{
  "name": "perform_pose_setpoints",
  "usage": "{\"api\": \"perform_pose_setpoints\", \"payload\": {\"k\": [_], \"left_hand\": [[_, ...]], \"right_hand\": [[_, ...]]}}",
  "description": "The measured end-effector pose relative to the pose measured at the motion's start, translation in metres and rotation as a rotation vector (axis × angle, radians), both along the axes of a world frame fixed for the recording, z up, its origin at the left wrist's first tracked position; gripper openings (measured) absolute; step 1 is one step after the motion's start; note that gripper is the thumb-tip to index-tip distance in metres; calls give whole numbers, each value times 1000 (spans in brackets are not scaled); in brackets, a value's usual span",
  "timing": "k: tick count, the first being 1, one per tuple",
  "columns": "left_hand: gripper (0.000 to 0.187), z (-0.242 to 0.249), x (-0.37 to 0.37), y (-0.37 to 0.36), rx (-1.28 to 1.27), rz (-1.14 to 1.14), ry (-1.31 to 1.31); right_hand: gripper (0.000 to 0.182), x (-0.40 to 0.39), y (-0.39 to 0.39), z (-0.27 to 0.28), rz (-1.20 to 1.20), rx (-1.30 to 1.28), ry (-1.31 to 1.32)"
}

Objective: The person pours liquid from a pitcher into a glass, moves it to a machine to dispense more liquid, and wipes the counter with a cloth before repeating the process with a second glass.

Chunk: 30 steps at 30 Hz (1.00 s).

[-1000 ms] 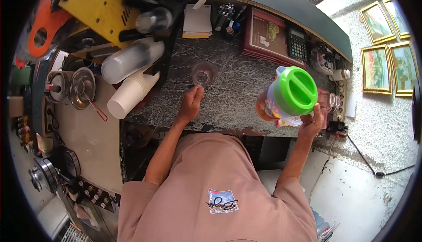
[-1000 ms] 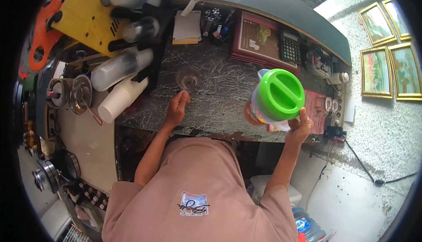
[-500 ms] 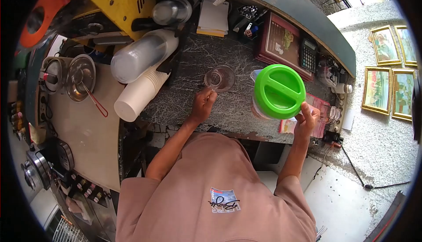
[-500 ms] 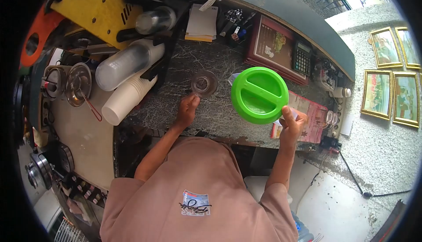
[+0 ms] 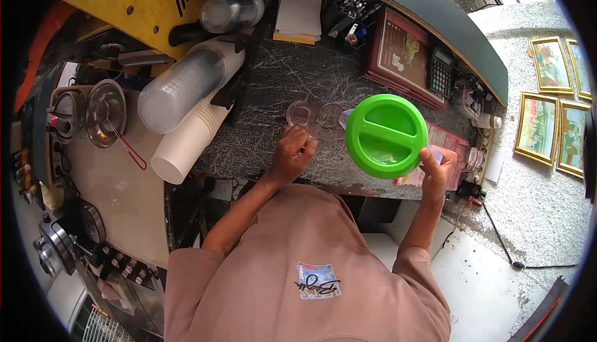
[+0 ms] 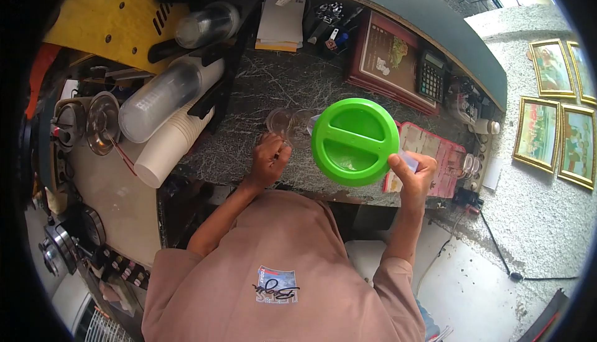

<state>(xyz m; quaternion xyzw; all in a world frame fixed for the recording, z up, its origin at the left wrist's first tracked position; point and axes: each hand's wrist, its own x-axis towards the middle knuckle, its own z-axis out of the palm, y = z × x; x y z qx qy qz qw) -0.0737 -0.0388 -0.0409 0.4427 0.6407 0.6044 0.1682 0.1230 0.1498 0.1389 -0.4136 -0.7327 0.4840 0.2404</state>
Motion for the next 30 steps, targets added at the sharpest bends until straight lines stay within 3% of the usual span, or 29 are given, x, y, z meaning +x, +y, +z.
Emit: {"api": "perform_pose_setpoints", "payload": {"k": [8,19,30], "left_hand": [[29,-4,6,1,30,27,2],[32,-22,3,3,72,72,-335],[28,-23,-6,-1,60,-1,-335]], "right_hand": [[42,2,1,1,11,-2,-86],[39,-12,-4,24,72,62,-259],[43,-26,-10,36,131,94,-343]]}}
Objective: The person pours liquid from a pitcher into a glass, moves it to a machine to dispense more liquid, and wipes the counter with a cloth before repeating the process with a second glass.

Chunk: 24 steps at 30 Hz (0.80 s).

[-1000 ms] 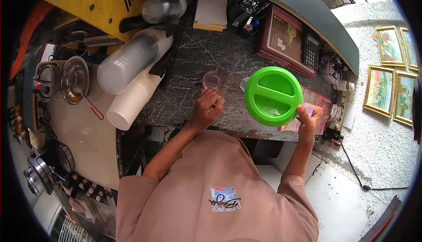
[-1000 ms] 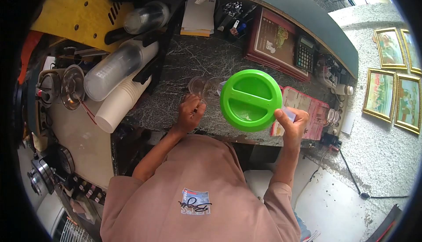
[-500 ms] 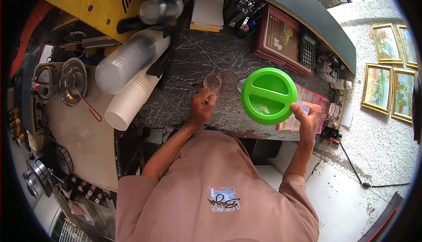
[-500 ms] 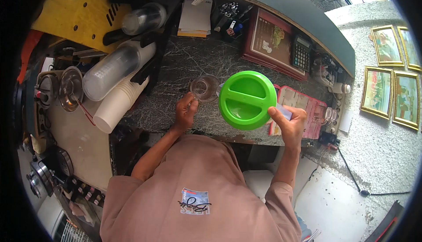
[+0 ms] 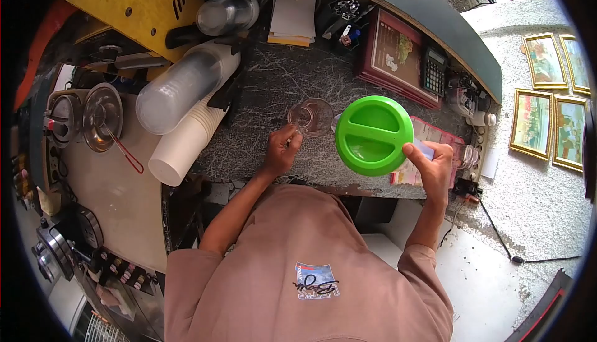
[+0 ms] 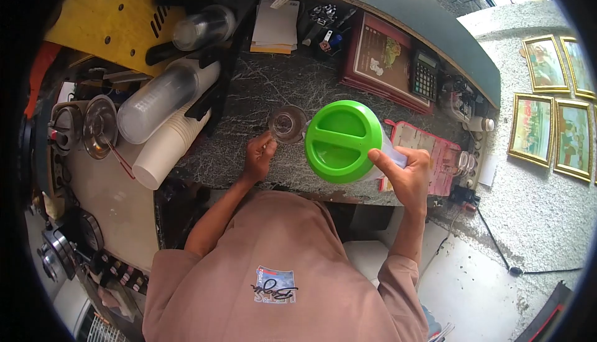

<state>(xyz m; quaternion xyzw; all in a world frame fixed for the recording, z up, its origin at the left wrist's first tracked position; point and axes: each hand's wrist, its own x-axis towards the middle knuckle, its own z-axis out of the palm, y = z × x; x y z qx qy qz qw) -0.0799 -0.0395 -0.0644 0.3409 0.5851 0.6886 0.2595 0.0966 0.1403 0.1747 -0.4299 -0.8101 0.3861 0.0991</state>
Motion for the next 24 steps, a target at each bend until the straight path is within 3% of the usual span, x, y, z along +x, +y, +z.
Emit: {"api": "perform_pose_setpoints", "payload": {"k": [24], "left_hand": [[28,-2,-3,0,-3,-9,69]], "right_hand": [[43,-11,-2,9,58,-8,-48]]}}
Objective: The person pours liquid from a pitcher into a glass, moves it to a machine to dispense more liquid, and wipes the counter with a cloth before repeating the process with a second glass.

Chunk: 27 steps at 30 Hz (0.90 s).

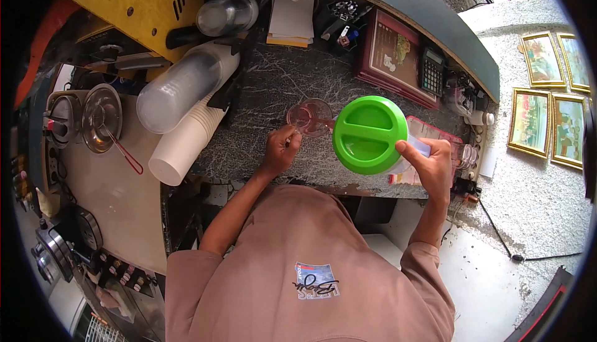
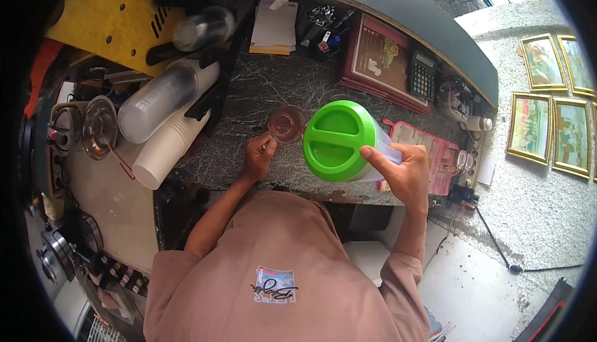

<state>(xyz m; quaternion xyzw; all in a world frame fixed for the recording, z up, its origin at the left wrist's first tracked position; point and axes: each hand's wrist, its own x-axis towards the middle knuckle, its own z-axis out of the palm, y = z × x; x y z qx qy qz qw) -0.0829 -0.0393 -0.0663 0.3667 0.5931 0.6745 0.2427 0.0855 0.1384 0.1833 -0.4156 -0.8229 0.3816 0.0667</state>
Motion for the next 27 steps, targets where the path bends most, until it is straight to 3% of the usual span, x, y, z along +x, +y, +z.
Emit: {"api": "perform_pose_setpoints", "payload": {"k": [17,19,20,22,25,27], "left_hand": [[28,-1,-4,-5,-88,-69,-37],[39,4,-7,-7,-13,-126,-362],[39,2,-9,-7,-12,-125,-361],[57,-5,-10,-9,10,-30,-583],[68,-12,-11,-10,-29,-41,-566],[64,-9,-10,-11,-19,-40,-543]], "right_hand": [[45,-1,-1,6,2,3,-39],[45,-2,-1,6,-2,-11,-40],[45,-2,-1,5,-4,-15,-24],[45,-2,-1,4,-2,-20,-11],[45,-2,0,5,18,-8,-69],[45,-3,0,5,17,-36,-49]]}}
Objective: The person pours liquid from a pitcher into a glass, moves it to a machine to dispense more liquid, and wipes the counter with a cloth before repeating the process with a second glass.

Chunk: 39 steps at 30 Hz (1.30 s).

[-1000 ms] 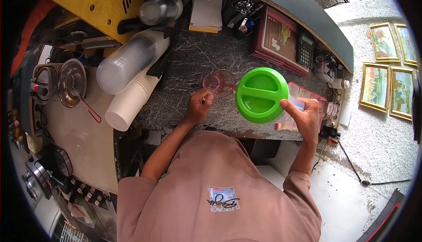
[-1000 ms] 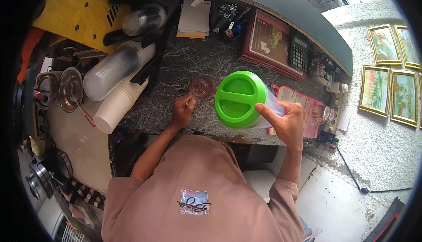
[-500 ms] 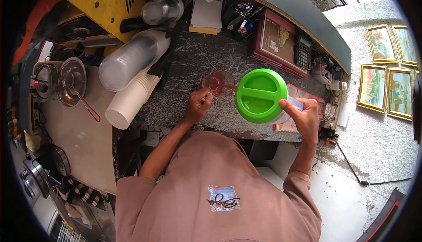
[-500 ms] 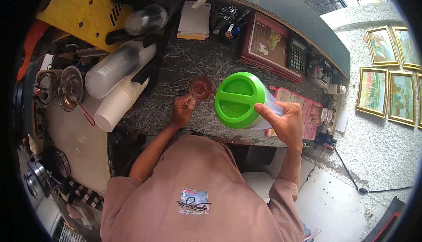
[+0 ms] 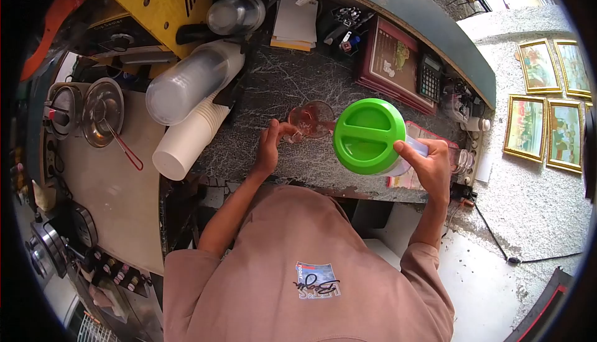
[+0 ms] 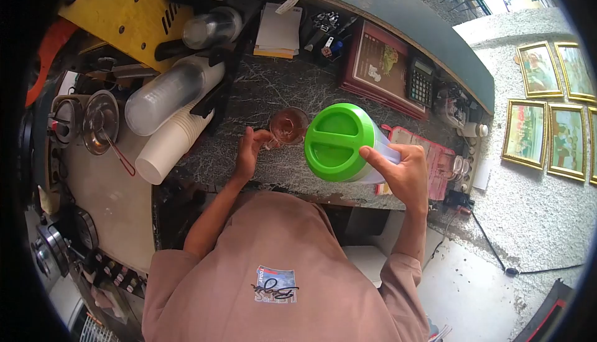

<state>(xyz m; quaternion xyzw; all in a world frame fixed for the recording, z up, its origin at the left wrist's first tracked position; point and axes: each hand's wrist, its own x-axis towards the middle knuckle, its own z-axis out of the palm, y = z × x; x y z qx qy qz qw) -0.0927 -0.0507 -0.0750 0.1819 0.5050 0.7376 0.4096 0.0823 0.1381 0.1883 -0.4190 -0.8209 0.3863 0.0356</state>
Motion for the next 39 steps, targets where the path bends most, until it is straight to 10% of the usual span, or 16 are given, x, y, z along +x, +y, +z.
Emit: {"api": "perform_pose_setpoints", "payload": {"k": [7,23,39], "left_hand": [[34,26,-1,-1,-74,-121,262],[39,15,-3,2,-14,-110,402],[41,6,-5,-3,19,-60,-54]], "right_hand": [[45,-3,-2,3,5,18,-19],[47,0,-4,4,-6,35,-8],[48,0,-3,3,11,27,-47]]}}
